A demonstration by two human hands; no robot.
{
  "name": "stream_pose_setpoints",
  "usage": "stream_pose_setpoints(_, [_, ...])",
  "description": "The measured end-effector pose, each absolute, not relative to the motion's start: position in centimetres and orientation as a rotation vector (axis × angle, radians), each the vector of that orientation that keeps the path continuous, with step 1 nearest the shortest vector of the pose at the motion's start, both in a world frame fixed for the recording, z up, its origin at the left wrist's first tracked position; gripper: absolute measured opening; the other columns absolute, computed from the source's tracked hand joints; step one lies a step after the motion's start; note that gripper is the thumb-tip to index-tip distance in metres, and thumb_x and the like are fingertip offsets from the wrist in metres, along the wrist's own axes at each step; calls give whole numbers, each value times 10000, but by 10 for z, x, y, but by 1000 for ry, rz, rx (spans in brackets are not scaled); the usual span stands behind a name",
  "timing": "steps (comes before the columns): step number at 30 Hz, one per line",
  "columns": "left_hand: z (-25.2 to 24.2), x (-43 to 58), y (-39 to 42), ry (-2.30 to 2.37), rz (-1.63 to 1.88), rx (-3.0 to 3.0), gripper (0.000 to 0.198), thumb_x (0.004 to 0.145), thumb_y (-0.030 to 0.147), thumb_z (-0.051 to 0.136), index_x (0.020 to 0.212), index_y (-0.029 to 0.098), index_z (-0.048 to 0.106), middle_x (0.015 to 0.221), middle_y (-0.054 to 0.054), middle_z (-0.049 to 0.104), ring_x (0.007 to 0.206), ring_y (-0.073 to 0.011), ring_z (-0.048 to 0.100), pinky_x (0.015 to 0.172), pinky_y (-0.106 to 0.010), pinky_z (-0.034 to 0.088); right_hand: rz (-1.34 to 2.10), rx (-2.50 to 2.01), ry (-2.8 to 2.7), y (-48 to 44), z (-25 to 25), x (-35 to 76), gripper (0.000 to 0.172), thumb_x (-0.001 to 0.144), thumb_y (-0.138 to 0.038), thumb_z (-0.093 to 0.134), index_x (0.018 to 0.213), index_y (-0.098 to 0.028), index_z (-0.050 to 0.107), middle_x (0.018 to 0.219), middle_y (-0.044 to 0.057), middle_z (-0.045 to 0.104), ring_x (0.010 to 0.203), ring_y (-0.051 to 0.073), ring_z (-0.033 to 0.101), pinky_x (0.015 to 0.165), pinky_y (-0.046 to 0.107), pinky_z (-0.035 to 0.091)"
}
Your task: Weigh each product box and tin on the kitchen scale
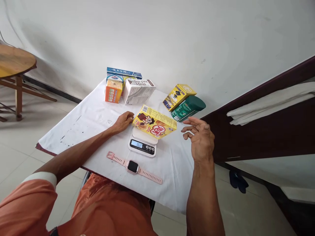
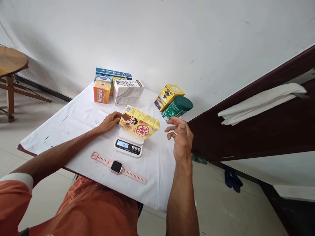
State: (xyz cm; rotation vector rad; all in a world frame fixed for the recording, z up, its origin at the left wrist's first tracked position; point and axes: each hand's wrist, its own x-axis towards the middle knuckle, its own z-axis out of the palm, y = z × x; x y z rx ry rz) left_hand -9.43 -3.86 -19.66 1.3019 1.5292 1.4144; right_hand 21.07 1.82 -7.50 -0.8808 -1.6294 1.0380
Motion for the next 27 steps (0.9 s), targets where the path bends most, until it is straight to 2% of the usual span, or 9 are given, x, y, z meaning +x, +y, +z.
stream_pose_setpoints(3, [-196, -94, -39, 1549, 1411, 1288, 264, 854, 175, 530, 1083, 164, 662, 1042, -66, 754, 931, -195, 703, 904, -375, 588, 1008, -865, -1463, 9, -90, 213, 537, 889, -736, 573, 1047, -238, 698, 953, 54, 663, 685, 145, 602, 506, 244, 389])
stream_pose_setpoints(7, [-197, -95, -37, 1534, 1413, 1264, 274, 847, 173, 540, 1093, 165, 660, 1064, -70, 757, 971, -200, 707, 908, -368, 584, 1001, -901, -1526, 3, -101, 212, 503, 870, -679, 645, 1118, -244, 679, 1021, 51, 665, 719, 144, 614, 515, 241, 403])
stream_pose_setpoints(9, [-198, -95, -36, 1538, 1410, 1252, 288, 836, 169, 546, 1100, 165, 663, 1098, -76, 760, 999, -205, 709, 914, -367, 582, 1018, -972, -1630, 3, -101, 210, 567, 800, -632, 750, 1216, -260, 648, 1139, 61, 666, 751, 147, 620, 527, 246, 428])
stream_pose_setpoints(11, [-198, -96, -36, 1547, 1401, 1256, 294, 840, 179, 549, 1111, 167, 663, 1112, -78, 763, 1011, -208, 710, 921, -369, 579, 1070, -1057, -1784, 5, -102, 205, 706, 708, -565, 852, 1303, -275, 605, 1261, 75, 655, 795, 162, 634, 561, 265, 482])
stream_pose_setpoints(13, [-199, -97, -36, 1547, 1394, 1261, 294, 850, 199, 550, 1120, 168, 662, 1122, -80, 763, 1005, -209, 713, 919, -371, 579, 1126, -1116, -1923, 5, -105, 198, 757, 672, -516, 890, 1322, -268, 594, 1273, 84, 674, 840, 189, 653, 622, 298, 538])
stream_pose_setpoints(17, [-200, -98, -36, 1540, 1405, 1249, 295, 848, 225, 570, 1123, 175, 664, 1125, -79, 763, 996, -214, 715, 906, -368, 581, 1180, -1105, -1969, 6, -116, 185, 603, 724, -500, 855, 1229, -235, 657, 1116, 73, 750, 837, 207, 672, 708, 343, 578])
stream_pose_setpoints(20, [-200, -97, -36, 1524, 1428, 1224, 284, 837, 233, 582, 1104, 181, 665, 1100, -73, 756, 966, -210, 718, 901, -372, 584, 1192, -1087, -1906, 9, -120, 184, 568, 723, -504, 847, 1188, -227, 676, 1110, 74, 759, 798, 202, 673, 635, 319, 567])
stream_pose_setpoints(23, [-199, -96, -37, 1485, 1459, 1172, 273, 825, 246, 596, 1085, 181, 652, 1076, -67, 736, 900, -196, 722, 899, -385, 587, 1072, -1119, -1771, 26, -119, 185, 558, 735, -536, 812, 1171, -218, 670, 1113, 78, 755, 752, 195, 677, 595, 313, 564])
stream_pose_setpoints(27, [-198, -96, -38, 1485, 1473, 1146, 282, 807, 293, 634, 1068, 184, 646, 1054, -66, 723, 874, -195, 715, 923, -407, 575, 608, -1336, -1687, 73, -115, 170, 498, 791, -562, 716, 1083, -163, 665, 1021, 111, 753, 699, 217, 689, 667, 373, 583])
